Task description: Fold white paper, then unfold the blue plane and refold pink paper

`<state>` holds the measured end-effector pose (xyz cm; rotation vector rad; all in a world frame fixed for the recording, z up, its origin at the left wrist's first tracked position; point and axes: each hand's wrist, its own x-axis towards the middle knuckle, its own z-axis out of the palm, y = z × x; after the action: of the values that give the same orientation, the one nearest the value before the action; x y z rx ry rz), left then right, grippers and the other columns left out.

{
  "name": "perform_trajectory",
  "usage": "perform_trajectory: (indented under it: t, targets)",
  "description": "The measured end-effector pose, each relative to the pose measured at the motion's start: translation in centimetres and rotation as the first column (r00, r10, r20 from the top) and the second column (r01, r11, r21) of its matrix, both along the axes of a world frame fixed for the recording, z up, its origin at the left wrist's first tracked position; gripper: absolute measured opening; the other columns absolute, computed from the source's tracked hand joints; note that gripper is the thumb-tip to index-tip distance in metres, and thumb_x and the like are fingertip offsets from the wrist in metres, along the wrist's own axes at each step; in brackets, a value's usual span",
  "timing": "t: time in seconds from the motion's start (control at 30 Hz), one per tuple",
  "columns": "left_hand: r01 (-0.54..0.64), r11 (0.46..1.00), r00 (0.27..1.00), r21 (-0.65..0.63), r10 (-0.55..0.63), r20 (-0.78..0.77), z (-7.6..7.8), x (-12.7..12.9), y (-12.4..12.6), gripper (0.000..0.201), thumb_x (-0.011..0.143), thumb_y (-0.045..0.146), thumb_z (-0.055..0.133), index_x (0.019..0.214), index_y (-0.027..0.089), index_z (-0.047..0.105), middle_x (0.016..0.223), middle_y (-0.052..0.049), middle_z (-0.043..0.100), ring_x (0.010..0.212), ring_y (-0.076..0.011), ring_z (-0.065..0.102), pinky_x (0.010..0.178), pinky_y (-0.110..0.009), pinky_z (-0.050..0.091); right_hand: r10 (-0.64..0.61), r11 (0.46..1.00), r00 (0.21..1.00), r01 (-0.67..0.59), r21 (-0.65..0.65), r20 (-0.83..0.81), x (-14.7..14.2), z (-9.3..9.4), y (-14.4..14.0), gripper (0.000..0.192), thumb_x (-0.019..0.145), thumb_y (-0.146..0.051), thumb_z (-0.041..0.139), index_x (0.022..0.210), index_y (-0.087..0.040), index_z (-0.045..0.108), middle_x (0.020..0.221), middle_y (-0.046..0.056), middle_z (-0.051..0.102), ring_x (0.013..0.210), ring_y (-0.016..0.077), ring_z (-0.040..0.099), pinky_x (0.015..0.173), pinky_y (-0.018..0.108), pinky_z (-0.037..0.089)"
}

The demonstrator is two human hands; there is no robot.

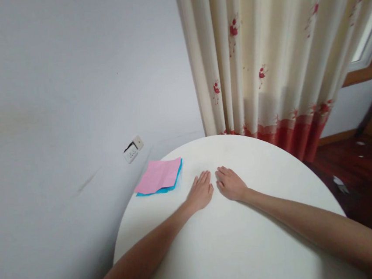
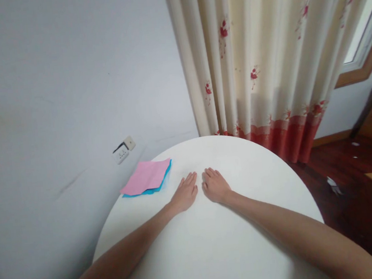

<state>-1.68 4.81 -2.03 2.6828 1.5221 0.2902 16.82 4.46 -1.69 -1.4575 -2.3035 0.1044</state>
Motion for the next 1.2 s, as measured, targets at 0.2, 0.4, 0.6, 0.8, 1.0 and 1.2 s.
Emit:
perform_trajectory:
  t: [0.2, 0.4, 0.6, 0.8, 1.0, 1.2]
  targets:
    - [0.07, 0.996, 0.997, -0.048, -0.071, -0.013, 0.7, -0.9, -0.6, 0.054, 0.098, 0.029, 0.022, 0.151, 0.016, 0.028, 0.159, -0.007, 0.025, 0.148, -0.0209, 0.019, 0.12, -0.045, 0.017, 0.057, 0.996, 0.998, -0.055, -0.067, 0.024, 0.3, 0.6, -1.4, 0.052, 0.096, -0.035, 0.036, 0.143, -0.014, 0.042, 0.154, 0.014, 0.034, 0.144, 0.0266, 0.027, 0.116, 0.046, 0.019]
    - [0.081, 0.996, 0.997, -0.046, -0.08, 0.009, 0.7, -0.8, -0.5, 0.054, 0.098, 0.03, 0.025, 0.15, 0.014, 0.03, 0.158, -0.008, 0.026, 0.147, -0.0208, 0.02, 0.12, -0.043, 0.017, 0.153, 0.983, 0.988, -0.152, -0.102, 0.01, -0.2, 0.8, -2.2, 0.058, 0.096, -0.038, 0.036, 0.149, -0.013, 0.034, 0.155, 0.013, 0.032, 0.145, 0.0245, 0.024, 0.118, 0.043, 0.017]
    - [0.083, 0.996, 0.997, -0.026, -0.083, -0.006, 0.7, -0.9, -1.1, 0.054, 0.099, 0.031, 0.026, 0.149, 0.013, 0.03, 0.158, -0.009, 0.027, 0.147, -0.0222, 0.022, 0.119, -0.043, 0.019, 0.127, 0.988, 0.992, -0.125, -0.092, 0.017, -0.1, 0.3, -1.9, 0.056, 0.095, -0.036, 0.039, 0.146, -0.011, 0.039, 0.154, 0.016, 0.034, 0.144, 0.0272, 0.026, 0.117, 0.045, 0.021]
    - [0.102, 0.993, 0.993, 0.053, -0.099, -0.069, 2.4, -1.4, -2.2, 0.049, 0.098, 0.034, 0.034, 0.144, 0.018, 0.039, 0.152, -0.008, 0.039, 0.143, -0.022, 0.031, 0.117, -0.041, 0.024, 0.161, 0.985, 0.987, -0.159, -0.07, 0.024, 0.2, 0.1, -1.8, 0.052, 0.096, -0.034, 0.039, 0.143, -0.013, 0.043, 0.153, 0.017, 0.036, 0.143, 0.0283, 0.029, 0.115, 0.047, 0.024]
    - [-0.161, 0.979, 0.98, 0.124, 0.173, -0.094, 7.0, -7.4, -0.1, 0.062, 0.09, 0.034, 0.047, 0.148, 0.018, 0.031, 0.157, -0.01, 0.029, 0.146, -0.0272, 0.022, 0.118, -0.045, 0.02, 0.179, 0.982, 0.982, -0.176, -0.065, 0.052, 0.4, -0.1, -1.9, 0.051, 0.097, -0.037, 0.036, 0.141, -0.014, 0.046, 0.152, 0.016, 0.037, 0.142, 0.0295, 0.03, 0.114, 0.048, 0.027]
    - [-0.267, 0.953, 0.936, -0.141, 0.221, -0.274, 8.0, -15.4, 1.8, 0.082, 0.08, 0.028, 0.05, 0.154, 0.014, 0.014, 0.161, -0.013, 0.011, 0.148, -0.0327, 0.009, 0.116, -0.054, 0.021, 0.184, 0.982, 0.981, -0.181, -0.051, 0.066, 0.4, -0.1, -1.9, 0.05, 0.097, -0.037, 0.035, 0.14, -0.014, 0.047, 0.152, 0.017, 0.038, 0.142, 0.0298, 0.032, 0.114, 0.048, 0.028]
